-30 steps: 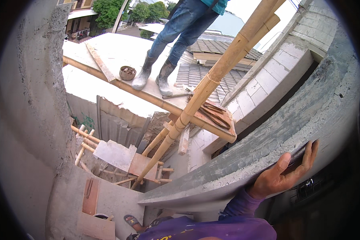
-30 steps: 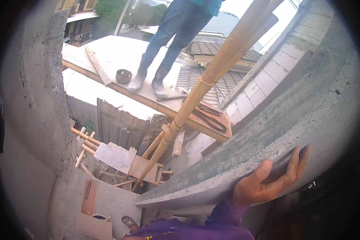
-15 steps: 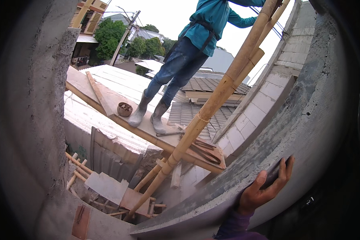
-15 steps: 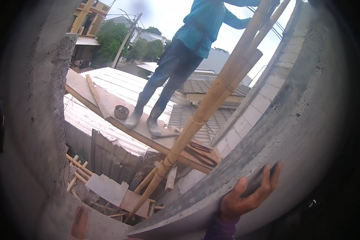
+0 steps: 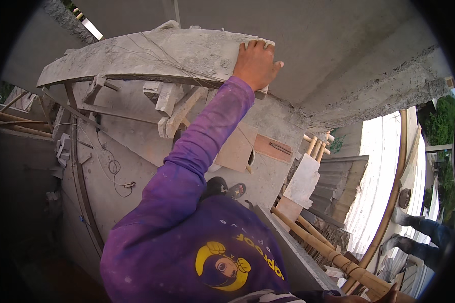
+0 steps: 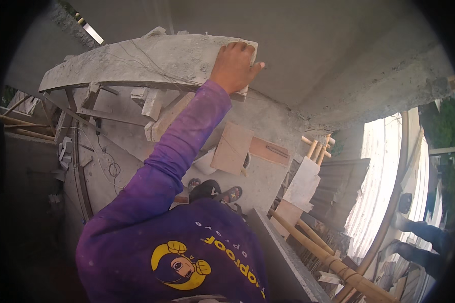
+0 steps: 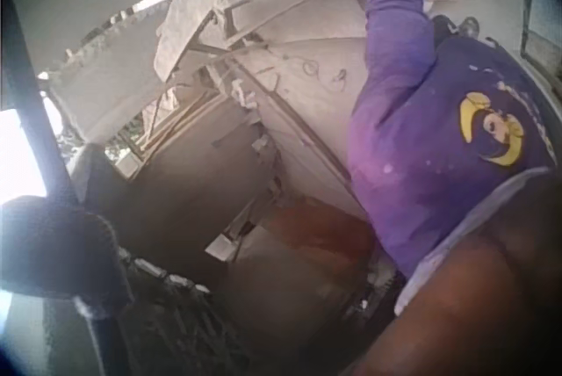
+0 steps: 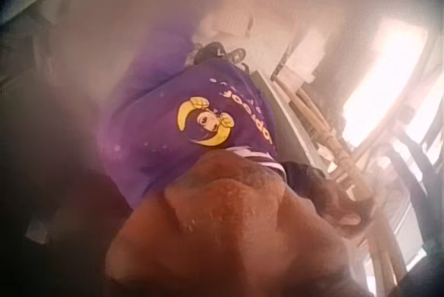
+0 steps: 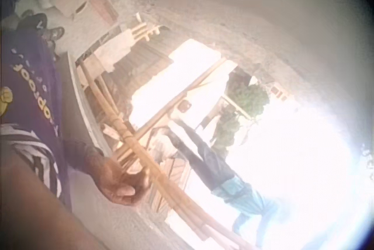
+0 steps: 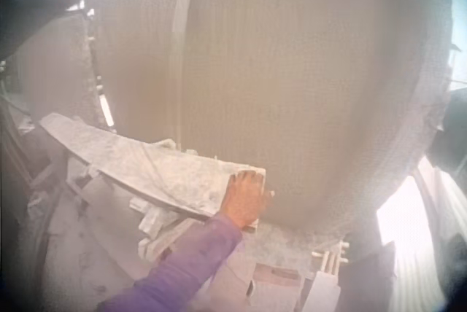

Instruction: The person ties bamboo poles together using wire and a hammer to secure a scaffolding structure. They cut wire, wrap it around the poles, and hammer it into place while another worker stands on the scaffolding above.

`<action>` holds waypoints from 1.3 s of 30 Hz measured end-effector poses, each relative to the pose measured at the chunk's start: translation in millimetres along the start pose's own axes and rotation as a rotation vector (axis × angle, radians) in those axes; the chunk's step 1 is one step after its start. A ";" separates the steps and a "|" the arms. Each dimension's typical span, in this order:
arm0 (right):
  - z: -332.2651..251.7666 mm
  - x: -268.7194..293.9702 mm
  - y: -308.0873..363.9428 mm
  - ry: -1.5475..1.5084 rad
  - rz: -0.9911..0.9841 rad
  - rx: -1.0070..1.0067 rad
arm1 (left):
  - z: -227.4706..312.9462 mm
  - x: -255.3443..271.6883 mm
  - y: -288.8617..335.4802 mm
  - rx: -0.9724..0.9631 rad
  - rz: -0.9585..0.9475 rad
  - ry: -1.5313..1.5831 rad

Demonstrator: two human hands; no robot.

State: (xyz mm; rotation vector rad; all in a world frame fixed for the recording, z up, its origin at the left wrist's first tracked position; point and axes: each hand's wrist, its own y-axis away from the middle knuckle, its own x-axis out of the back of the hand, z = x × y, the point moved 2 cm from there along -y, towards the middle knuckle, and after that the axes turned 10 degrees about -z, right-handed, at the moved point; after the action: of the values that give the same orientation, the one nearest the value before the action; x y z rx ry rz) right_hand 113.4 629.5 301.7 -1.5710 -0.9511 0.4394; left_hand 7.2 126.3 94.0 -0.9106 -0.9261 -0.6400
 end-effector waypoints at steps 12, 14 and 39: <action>-189.3 -353.5 101.8 -0.564 -1.016 0.394 | -88.0 168.7 53.6 0.096 0.420 1.527; -215.8 -391.1 125.1 -0.419 -1.006 0.475 | -118.2 188.2 102.5 0.099 0.593 1.515; -280.0 -284.0 141.2 -0.462 -1.012 0.129 | -137.4 171.4 199.0 0.194 0.026 1.677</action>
State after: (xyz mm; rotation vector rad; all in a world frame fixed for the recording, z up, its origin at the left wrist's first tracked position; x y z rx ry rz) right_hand 195.6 235.2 172.2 -0.7087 -1.8693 0.1215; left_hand 298.9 87.5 129.3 -0.0001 0.5353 -0.9661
